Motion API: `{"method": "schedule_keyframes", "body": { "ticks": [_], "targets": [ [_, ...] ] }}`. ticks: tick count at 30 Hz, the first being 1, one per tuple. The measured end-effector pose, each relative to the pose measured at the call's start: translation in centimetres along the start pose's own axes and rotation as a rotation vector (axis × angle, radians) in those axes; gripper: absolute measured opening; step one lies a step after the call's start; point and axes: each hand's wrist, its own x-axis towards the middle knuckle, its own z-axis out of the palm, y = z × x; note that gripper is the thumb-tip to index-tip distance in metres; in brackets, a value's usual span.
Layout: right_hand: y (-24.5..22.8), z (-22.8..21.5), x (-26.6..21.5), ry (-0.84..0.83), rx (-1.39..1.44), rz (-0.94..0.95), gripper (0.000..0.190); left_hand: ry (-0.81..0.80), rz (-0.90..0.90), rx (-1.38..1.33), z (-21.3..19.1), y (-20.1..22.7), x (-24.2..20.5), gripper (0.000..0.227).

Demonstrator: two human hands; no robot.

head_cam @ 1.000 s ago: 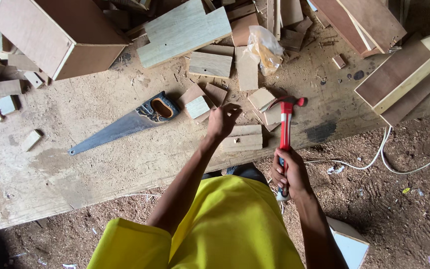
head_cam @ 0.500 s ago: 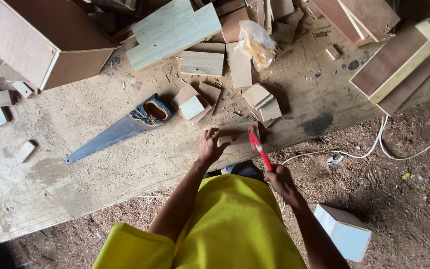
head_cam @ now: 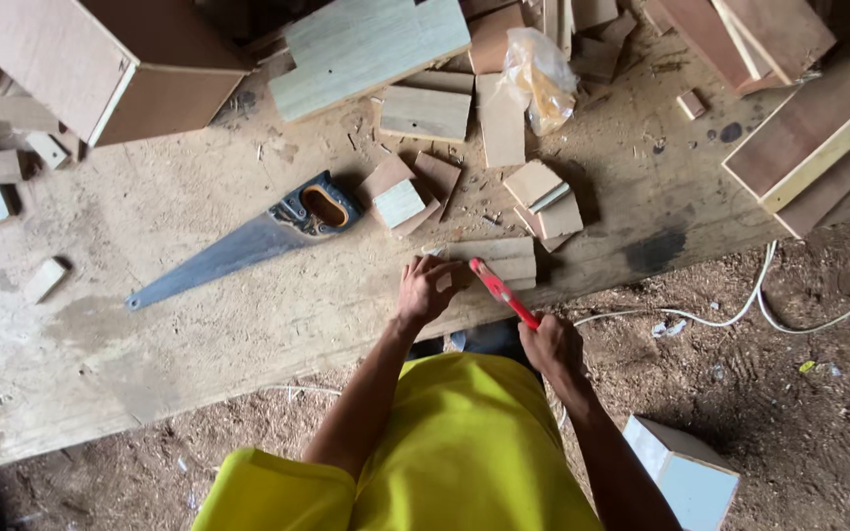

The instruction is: The person assembles small wooden boxes by hammering nails into pre-cut wooden pieces. They repeatedly pick up pieces, align them, and drive nails with a hammer to join the components. The process is repeated for multiple boxes on a cluttered workbench.

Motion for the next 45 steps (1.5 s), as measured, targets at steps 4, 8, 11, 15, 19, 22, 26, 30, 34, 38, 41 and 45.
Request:
{"method": "schedule_keyframes", "body": {
  "ticks": [4, 8, 11, 15, 19, 22, 26, 30, 34, 38, 41, 45],
  "targets": [
    [1.6, 2.3, -1.6, -0.027, 0.069, 0.072, 0.035, -0.016, -0.047, 0.079, 0.4, 0.5, -0.8, 0.044],
    [1.7, 3.7, -1.0, 0.014, 0.35, 0.054, 0.03, -0.074, -0.031, 0.113, 0.1, -0.7, 0.3, 0.047],
    [2.7, 5.0, -2.8, -0.054, 0.095, 0.087, 0.03, -0.052, 0.014, 0.141, 0.9, -1.0, -1.4, 0.052],
    [1.6, 4.2, -1.3, 0.154, 0.206, 0.087, 0.04, -0.063, 0.047, 0.113, 1.2, -1.0, 0.9, 0.052],
    [0.5, 5.3, -4.8, 0.131, 0.135, 0.059, 0.028, -0.066, 0.081, 0.105, 0.3, -1.2, -1.0, 0.046],
    [-0.5, 4.6, -5.0, 0.198, 0.201, 0.03, 0.031, -0.037, 0.113, 0.101, 0.2, -0.9, 0.4, 0.05],
    [-2.1, 5.3, -6.4, 0.131, 0.076, 0.173, 0.036, -0.065, 0.103, 0.078, 0.1, -1.2, -0.4, 0.045],
    [-3.6, 5.1, -5.6, 0.176, 0.2, 0.176, 0.033, -0.082, 0.079, 0.085, 0.1, -0.7, 0.7, 0.046],
    [-3.9, 6.5, -7.7, 0.143, 0.191, 0.275, 0.036, -0.071, 0.117, 0.107, 0.0, -0.7, -0.5, 0.049],
    [-4.5, 5.7, -6.6, 0.152, 0.296, 0.176, 0.038, -0.086, 0.09, 0.078, 0.2, -0.7, 1.1, 0.045],
    [-4.4, 6.3, -7.6, 0.118, 0.215, 0.302, 0.036, -0.126, 0.058, 0.121, 0.3, -1.2, -0.4, 0.047],
    [-4.6, 5.7, -6.0, 0.185, 0.317, 0.316, 0.037, -0.109, 0.09, 0.124, 0.7, -1.2, 0.9, 0.042]
  ]
}}
